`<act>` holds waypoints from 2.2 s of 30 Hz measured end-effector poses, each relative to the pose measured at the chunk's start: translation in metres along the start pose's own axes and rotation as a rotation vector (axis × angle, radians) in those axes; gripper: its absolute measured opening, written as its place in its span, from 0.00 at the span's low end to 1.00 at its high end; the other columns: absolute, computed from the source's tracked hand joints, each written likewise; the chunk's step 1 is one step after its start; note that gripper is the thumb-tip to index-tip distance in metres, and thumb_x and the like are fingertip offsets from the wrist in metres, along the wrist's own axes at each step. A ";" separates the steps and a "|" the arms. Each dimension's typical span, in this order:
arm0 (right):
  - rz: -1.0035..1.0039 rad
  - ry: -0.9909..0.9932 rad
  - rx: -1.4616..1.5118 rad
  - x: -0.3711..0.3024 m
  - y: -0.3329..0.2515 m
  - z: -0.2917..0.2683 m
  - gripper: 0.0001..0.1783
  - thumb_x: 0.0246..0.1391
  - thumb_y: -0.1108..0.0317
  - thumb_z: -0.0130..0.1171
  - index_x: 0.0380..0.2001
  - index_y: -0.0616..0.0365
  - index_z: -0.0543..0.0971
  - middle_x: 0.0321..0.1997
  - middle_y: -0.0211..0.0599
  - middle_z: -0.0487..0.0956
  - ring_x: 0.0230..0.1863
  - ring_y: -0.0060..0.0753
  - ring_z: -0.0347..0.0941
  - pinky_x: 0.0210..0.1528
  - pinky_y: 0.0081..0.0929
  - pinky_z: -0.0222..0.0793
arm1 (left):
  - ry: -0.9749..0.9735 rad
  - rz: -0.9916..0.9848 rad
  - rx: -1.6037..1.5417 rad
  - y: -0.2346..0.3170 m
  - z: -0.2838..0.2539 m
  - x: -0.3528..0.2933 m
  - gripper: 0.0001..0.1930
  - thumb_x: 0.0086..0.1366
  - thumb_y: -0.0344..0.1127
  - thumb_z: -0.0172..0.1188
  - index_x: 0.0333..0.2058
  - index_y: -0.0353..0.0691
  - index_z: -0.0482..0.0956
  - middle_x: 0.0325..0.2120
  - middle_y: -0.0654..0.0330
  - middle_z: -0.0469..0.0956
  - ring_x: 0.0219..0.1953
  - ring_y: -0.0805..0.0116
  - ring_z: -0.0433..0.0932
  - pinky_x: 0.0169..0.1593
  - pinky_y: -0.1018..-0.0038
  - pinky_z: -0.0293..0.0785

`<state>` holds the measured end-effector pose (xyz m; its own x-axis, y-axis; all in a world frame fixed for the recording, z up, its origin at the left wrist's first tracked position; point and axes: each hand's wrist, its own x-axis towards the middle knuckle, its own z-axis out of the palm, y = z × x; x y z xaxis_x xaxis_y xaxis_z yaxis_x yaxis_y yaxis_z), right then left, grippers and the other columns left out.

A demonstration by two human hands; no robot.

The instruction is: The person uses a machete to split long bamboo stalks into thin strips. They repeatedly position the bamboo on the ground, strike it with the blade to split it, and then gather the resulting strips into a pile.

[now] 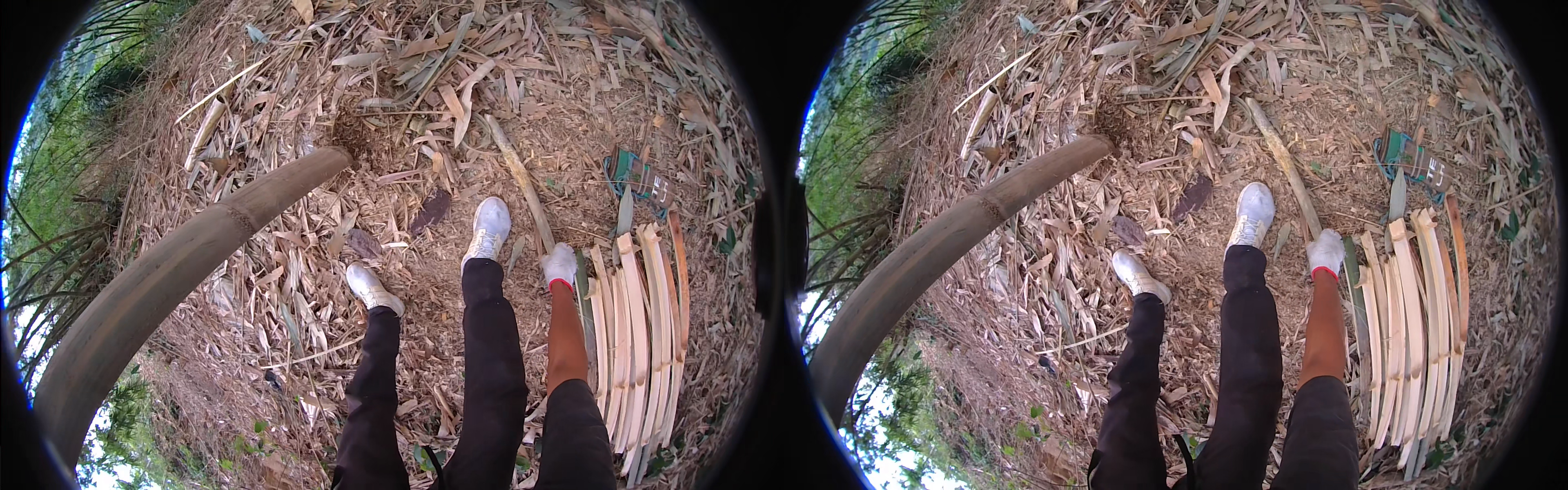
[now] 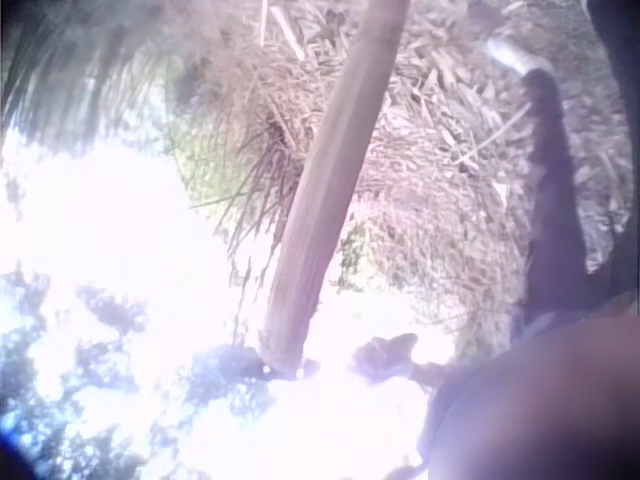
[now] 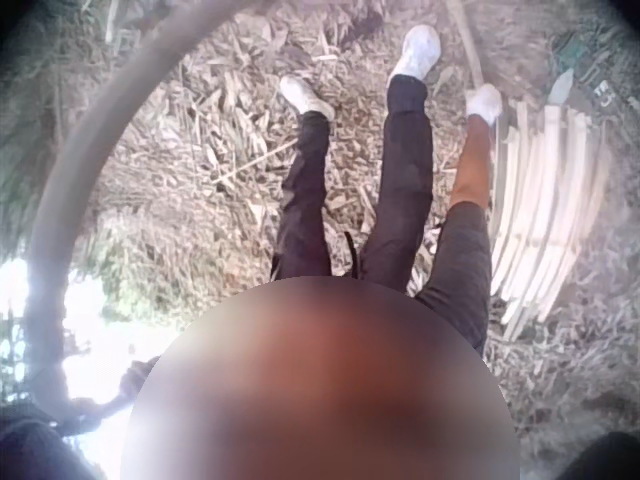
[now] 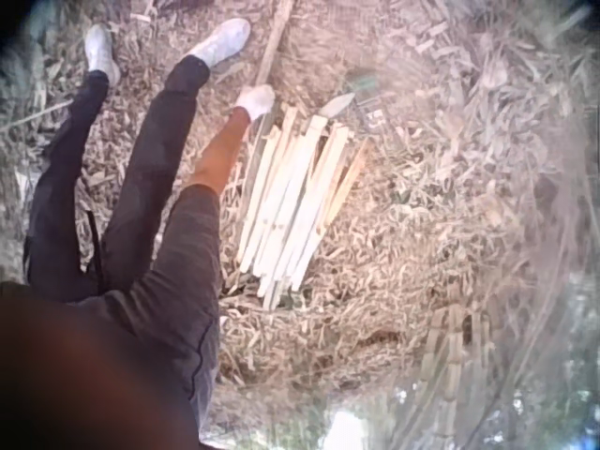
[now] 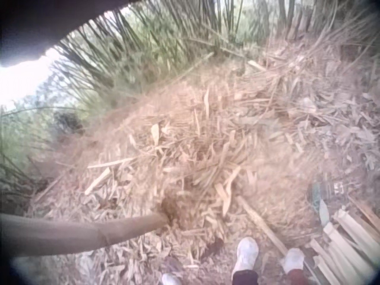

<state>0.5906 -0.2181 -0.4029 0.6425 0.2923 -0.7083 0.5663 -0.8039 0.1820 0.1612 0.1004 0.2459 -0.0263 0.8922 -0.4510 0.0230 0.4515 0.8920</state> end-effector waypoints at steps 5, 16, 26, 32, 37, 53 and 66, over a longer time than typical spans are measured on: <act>-0.003 0.009 -0.064 -0.066 0.011 -0.071 0.16 0.41 0.60 0.67 0.30 0.63 0.83 0.36 0.58 0.81 0.42 0.53 0.80 0.45 0.43 0.77 | -0.098 -0.017 -0.117 0.029 -0.042 -0.042 0.13 0.61 0.36 0.57 0.41 0.36 0.73 0.38 0.56 0.76 0.36 0.57 0.75 0.47 0.56 0.70; -0.015 -0.124 0.747 -0.377 0.012 -0.312 0.13 0.51 0.62 0.61 0.28 0.63 0.77 0.16 0.41 0.74 0.18 0.37 0.75 0.18 0.38 0.66 | -0.025 0.179 0.660 0.085 -0.065 -0.087 0.22 0.53 0.34 0.67 0.45 0.33 0.72 0.24 0.52 0.78 0.22 0.62 0.78 0.26 0.67 0.73; -0.594 -0.023 1.366 -0.622 -0.139 -0.472 0.08 0.52 0.71 0.60 0.32 0.61 0.72 0.17 0.34 0.72 0.14 0.29 0.70 0.15 0.28 0.66 | -0.101 0.222 0.760 0.078 -0.056 -0.091 0.22 0.53 0.42 0.63 0.41 0.31 0.76 0.34 0.39 0.79 0.39 0.42 0.80 0.42 0.55 0.76; -0.766 -0.024 1.220 -0.672 -0.195 -0.510 0.12 0.54 0.65 0.63 0.35 0.61 0.74 0.17 0.30 0.73 0.13 0.24 0.68 0.14 0.26 0.65 | -0.056 0.253 0.712 0.066 -0.055 -0.079 0.22 0.53 0.41 0.63 0.43 0.32 0.75 0.35 0.39 0.79 0.40 0.42 0.80 0.43 0.55 0.76; -0.875 0.311 1.161 -0.664 -0.176 -0.508 0.14 0.51 0.64 0.66 0.30 0.63 0.75 0.20 0.35 0.77 0.16 0.25 0.72 0.17 0.28 0.66 | -0.071 0.228 0.724 0.059 -0.046 -0.067 0.22 0.52 0.41 0.64 0.42 0.33 0.75 0.35 0.39 0.79 0.40 0.42 0.80 0.45 0.54 0.76; -0.650 -0.197 1.209 -0.628 -0.235 -0.526 0.13 0.52 0.65 0.66 0.23 0.60 0.74 0.15 0.34 0.71 0.12 0.29 0.69 0.13 0.29 0.64 | 0.065 0.256 0.693 0.052 -0.005 -0.076 0.21 0.54 0.42 0.63 0.40 0.31 0.76 0.35 0.39 0.79 0.39 0.41 0.79 0.42 0.54 0.75; -1.032 0.272 0.802 -0.626 -0.163 -0.563 0.24 0.48 0.55 0.70 0.30 0.68 0.75 0.19 0.42 0.78 0.20 0.33 0.76 0.22 0.33 0.69 | -0.021 0.115 0.511 0.105 -0.025 -0.098 0.20 0.54 0.45 0.62 0.39 0.33 0.76 0.32 0.41 0.80 0.38 0.42 0.79 0.42 0.57 0.75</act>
<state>0.3869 0.0217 0.3943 0.2417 0.9648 -0.1033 0.4543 -0.2066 -0.8665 0.1409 0.0600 0.3849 0.0248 0.9342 -0.3558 0.5094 0.2945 0.8086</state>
